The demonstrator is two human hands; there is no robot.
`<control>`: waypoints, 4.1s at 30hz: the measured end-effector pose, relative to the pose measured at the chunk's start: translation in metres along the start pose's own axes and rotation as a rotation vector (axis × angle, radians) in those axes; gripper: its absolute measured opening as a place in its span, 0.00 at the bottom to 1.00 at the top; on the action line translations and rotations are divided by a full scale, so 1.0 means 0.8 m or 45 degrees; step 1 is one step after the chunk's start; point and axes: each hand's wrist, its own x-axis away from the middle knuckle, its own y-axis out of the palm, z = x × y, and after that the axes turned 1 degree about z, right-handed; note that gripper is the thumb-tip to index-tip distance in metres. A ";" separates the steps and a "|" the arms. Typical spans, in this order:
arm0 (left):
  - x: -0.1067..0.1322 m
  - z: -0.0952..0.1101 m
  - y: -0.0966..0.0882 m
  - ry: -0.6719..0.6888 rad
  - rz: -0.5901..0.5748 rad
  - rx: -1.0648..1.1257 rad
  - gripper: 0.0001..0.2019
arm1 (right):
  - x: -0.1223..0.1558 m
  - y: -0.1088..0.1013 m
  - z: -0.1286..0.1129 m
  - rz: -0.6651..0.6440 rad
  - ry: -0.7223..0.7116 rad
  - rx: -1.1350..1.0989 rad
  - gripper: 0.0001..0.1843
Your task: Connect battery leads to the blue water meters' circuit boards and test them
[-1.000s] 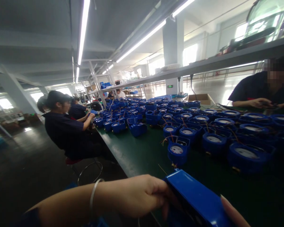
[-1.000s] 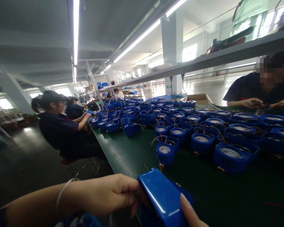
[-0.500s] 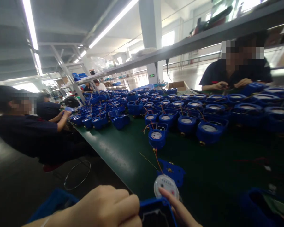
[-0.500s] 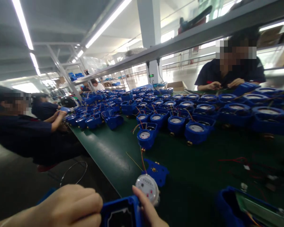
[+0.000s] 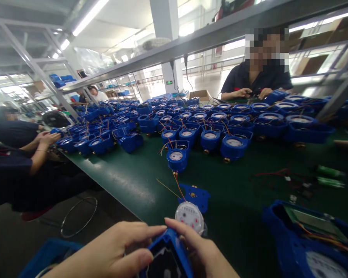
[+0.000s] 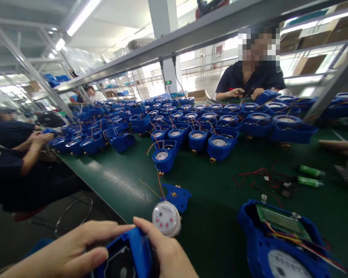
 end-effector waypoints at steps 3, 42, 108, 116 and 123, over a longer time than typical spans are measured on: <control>0.001 -0.024 -0.007 -0.050 0.068 -0.009 0.23 | -0.018 -0.014 -0.006 0.212 0.017 0.170 0.35; -0.108 -0.065 -0.088 0.129 0.692 0.811 0.23 | -0.098 -0.040 0.026 0.489 -0.169 0.084 0.13; -0.198 -0.093 -0.055 0.014 0.269 0.964 0.22 | -0.083 -0.047 0.065 0.832 -0.251 0.018 0.14; -0.223 -0.083 -0.067 -0.074 0.048 0.794 0.23 | -0.059 -0.054 0.060 0.956 0.018 -0.402 0.39; -0.247 -0.062 -0.070 -0.078 -0.115 0.525 0.22 | -0.056 -0.060 0.052 0.724 0.137 -0.293 0.45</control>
